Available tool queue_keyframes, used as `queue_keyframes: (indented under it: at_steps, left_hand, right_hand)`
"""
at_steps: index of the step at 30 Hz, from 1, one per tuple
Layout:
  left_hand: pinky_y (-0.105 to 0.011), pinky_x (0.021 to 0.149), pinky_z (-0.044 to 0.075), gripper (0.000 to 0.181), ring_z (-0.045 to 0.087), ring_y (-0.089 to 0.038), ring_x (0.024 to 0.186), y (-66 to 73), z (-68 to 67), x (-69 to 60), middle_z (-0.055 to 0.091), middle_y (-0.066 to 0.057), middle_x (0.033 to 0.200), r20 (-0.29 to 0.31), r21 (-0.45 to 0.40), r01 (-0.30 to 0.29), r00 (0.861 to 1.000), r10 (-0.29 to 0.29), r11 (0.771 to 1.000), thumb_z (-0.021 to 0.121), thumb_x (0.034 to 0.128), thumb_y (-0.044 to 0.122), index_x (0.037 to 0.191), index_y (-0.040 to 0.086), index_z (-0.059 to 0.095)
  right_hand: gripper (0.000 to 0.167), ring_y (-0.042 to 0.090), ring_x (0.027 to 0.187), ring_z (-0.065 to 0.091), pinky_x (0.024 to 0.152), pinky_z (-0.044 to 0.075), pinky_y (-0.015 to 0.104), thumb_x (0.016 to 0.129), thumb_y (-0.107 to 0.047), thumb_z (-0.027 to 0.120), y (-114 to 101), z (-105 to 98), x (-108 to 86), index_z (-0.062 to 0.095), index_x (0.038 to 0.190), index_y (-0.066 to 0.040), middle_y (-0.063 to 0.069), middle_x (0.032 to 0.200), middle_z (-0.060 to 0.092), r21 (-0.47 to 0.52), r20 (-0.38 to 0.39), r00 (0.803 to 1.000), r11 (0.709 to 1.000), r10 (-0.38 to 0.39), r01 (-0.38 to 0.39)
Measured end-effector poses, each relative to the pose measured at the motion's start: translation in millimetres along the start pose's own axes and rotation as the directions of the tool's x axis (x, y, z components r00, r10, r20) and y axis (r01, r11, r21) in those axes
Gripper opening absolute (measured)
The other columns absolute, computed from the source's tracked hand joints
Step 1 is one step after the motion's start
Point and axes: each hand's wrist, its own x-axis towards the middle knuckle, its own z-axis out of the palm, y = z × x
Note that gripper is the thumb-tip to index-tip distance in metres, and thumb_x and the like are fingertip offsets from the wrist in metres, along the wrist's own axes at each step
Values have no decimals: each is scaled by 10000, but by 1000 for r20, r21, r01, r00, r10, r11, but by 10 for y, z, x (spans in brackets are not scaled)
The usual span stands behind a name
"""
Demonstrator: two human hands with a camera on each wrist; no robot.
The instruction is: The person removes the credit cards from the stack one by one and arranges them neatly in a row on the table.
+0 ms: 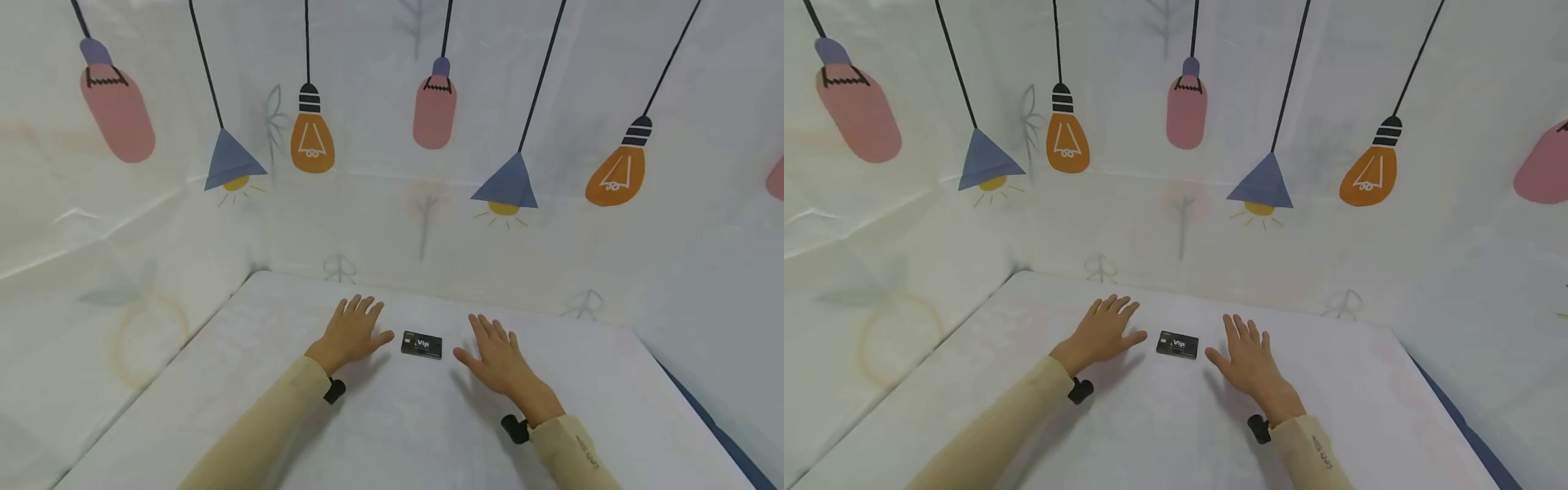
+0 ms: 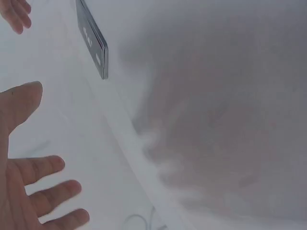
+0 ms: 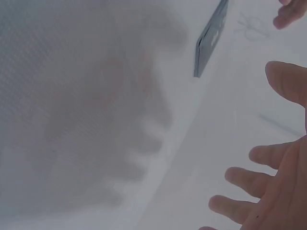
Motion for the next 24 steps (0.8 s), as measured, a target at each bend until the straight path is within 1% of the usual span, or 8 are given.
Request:
queue_keyframes:
  at_steps: [2,4,8,11,14,16,19,24]
  left_hand:
    - [-568,1161,252,685,359,-381,1438,0,-14,36,440,-137,1542,-35,-16,-47,998,46,999,556,999,553,1504,97,477]
    - [-544,1150,289,630,407,-350,1410,-4,-21,71,488,-118,1504,-69,-53,-100,993,97,994,620,985,498,1462,97,530]
    - [-492,1126,347,552,465,-300,1365,-12,19,155,544,-83,1447,-58,-121,-195,980,189,973,682,971,420,1421,118,576]
    - [-477,1101,380,544,501,-287,1324,0,78,229,570,-74,1408,-16,-130,-234,972,234,964,709,954,409,1407,131,593]
    - [-463,1092,393,578,517,-278,1299,34,124,296,576,-73,1393,37,-109,-242,968,247,964,722,936,437,1412,136,592]
    - [-450,1084,401,601,525,-272,1283,61,141,325,576,-72,1391,81,-111,-235,966,245,966,730,924,455,1416,139,591]
    - [-438,1063,419,606,535,-265,1260,75,182,359,579,-66,1385,126,-123,-222,963,237,967,736,916,463,1412,145,597]
    - [-424,1041,434,614,549,-248,1233,81,262,435,588,-61,1373,156,-139,-213,960,234,967,747,900,478,1401,150,610]
  right_hand:
    - [833,548,1451,206,1118,128,730,1002,-488,585,1,-18,7,253,1582,8,269,1608,266,0,-7,1000,1000,-13,13]
    - [831,545,1443,232,1116,149,727,998,-481,597,-2,-32,15,263,1578,10,271,1599,284,6,-15,999,999,-35,36]
    - [828,503,1431,295,1133,211,674,986,-447,635,5,-17,33,267,1584,-9,259,1582,328,32,-6,998,998,-58,58]
    - [813,469,1415,347,1130,274,628,982,-422,652,22,23,63,274,1588,-32,252,1562,367,43,12,998,998,-56,55]
    - [787,455,1398,381,1108,324,615,977,-401,669,28,65,103,309,1581,-47,247,1539,400,53,28,999,998,-45,44]
    - [768,445,1387,401,1097,344,609,971,-399,679,23,95,135,342,1571,-58,239,1526,421,54,41,998,998,-37,35]
    - [745,431,1372,427,1091,358,602,960,-401,694,0,124,188,389,1554,-71,223,1505,452,55,62,998,998,-27,24]
    - [705,394,1334,470,1075,387,582,939,-398,723,-32,150,268,465,1514,-81,192,1466,498,56,88,995,998,-44,40]
